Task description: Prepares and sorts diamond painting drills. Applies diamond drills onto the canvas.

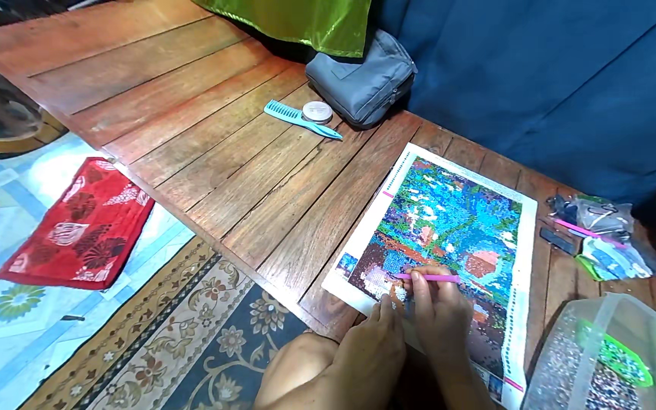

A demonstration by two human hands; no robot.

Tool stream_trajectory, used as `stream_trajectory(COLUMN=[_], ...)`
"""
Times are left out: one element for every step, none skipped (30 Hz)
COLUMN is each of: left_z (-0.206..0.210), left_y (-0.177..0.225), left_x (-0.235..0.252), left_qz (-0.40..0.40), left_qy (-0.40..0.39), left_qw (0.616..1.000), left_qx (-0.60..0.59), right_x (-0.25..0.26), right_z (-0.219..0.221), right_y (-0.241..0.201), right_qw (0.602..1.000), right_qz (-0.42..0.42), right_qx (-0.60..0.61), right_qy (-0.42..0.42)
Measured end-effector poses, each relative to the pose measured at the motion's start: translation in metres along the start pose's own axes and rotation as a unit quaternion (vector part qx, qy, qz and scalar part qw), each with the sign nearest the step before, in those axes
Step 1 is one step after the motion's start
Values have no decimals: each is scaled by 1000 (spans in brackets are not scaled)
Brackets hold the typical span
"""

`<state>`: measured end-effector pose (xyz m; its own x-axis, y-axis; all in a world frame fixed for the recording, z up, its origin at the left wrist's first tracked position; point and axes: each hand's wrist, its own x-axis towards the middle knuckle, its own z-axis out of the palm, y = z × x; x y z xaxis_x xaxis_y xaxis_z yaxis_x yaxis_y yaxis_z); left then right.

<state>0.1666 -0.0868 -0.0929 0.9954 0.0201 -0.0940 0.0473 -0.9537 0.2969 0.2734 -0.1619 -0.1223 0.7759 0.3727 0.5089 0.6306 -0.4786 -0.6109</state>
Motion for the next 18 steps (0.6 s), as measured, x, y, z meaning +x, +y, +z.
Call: stream_trajectory(left_z=[0, -1, -2, -3, -3, -3, -1, 0, 0, 0, -1, -3, -3, -3, -1, 0, -1, -2], left_y=[0, 0, 0, 0, 0, 0, 0, 1, 1, 1, 1, 1, 1, 1, 0, 0, 0, 0], left_x=[0, 0, 0, 0, 0, 0, 0, 0, 0, 0, 0, 0, 0, 0, 0, 0, 0, 0], left_qz=[0, 0, -2, -5, -7, -8, -8, -9, -8, -7, -8, -8, -6, -5, -4, -4, -5, -6], left_qy=[-2, -6, -13, -22, -24, -18, -10, -2, 5, 4, -6, -15, -16, -13, -5, 1, -3, -8], left_qw=[1000, 1000, 1000, 1000, 1000, 1000, 1000, 1000, 1000, 1000, 1000, 1000, 1000, 1000, 1000, 1000, 1000, 1000], left_qx=[2, 1, -3, -11, -15, -16, -15, -13, -11, -9, -11, -13, -12, -11, -9, -8, -10, -13], right_x=[0, 0, 1, 1, 1, 1, 1, 1, 1, 0, 0, 0, -1, -1, -1, -1, -1, -2], right_z=[0, 0, 0, 0, 0, 0, 0, -1, -1, -1, -1, -1, -1, -1, -1, -1, -1, -1], right_y=[0, 0, 0, 0, 0, -1, -1, 0, 0, 0, 0, -1, -1, -1, -1, -2, -2, -2], right_qw=[1000, 1000, 1000, 1000, 1000, 1000, 1000, 1000, 1000, 1000, 1000, 1000, 1000, 1000, 1000, 1000, 1000, 1000], right_qz=[-2, -2, -4, -6, -8, -9, -10, -10, -10, -10, -10, -9, -9, -8, -7, -5, -4, -2], right_qx=[-1, -1, 0, 0, 1, 1, 1, 0, -1, -3, -6, -8, -8, -9, -9, -9, -9, -7], right_qy=[-1, -2, -2, -2, 0, 0, -1, -2, -1, 0, 1, 1, 0, 0, 0, -1, -1, -1])
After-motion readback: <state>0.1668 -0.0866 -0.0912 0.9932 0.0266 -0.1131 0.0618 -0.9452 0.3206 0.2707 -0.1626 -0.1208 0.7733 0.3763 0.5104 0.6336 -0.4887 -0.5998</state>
